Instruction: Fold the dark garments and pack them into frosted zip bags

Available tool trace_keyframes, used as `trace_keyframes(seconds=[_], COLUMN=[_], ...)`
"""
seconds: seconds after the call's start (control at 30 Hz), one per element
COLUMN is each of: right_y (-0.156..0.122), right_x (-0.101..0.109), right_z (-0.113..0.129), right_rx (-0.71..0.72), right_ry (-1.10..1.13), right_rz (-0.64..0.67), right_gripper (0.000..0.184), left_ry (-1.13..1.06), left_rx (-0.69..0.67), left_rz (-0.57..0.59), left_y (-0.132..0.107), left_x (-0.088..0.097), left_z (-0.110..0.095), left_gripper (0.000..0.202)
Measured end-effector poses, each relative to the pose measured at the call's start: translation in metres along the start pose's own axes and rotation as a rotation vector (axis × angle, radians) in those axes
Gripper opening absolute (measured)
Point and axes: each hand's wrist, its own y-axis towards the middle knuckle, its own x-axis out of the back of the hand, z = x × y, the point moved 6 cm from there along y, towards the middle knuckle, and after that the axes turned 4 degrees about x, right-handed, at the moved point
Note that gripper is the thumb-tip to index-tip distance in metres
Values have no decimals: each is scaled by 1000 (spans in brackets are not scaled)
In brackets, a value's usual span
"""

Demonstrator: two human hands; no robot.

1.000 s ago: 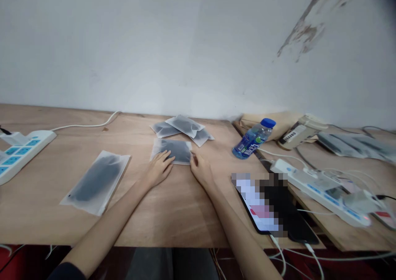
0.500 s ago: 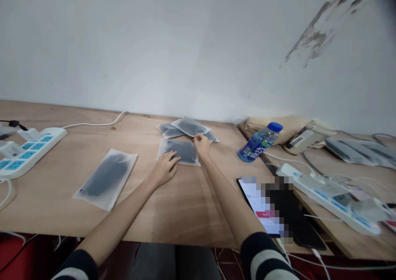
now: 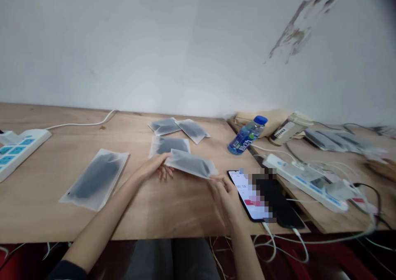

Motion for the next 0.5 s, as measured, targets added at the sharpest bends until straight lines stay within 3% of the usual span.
trace_keyframes(seconds=[0.1,0.17,0.23,0.3,0.37,0.43,0.5], right_y=[-26,-38,-51,-62,-69,-74,-76], right_x=[21,32,28,5,-28,-58,-77], right_z=[-8,3,23,42,55,60,60], right_rx=[-15,95,265,450,601,672,677], right_ry=[-106,-336,-576,-655,-608,-588,-605], right_rz=[-36,-179,-311,-278,-104,48,119], right_gripper=[34,42,42,33,23,19,20], left_ry=[14,70,132,195,245,276,304], left_rx=[96,112,128,120,111,90,70], left_rz=[190,267,335,400,485,563,594], left_y=[-5,-8,-11,-15,-21,-25,-26], left_x=[-20,-30,-38,-43,-45,-46,-44], left_z=[9,13,14,13,10,9,11], left_gripper=[51,53,57,59,57,53,49])
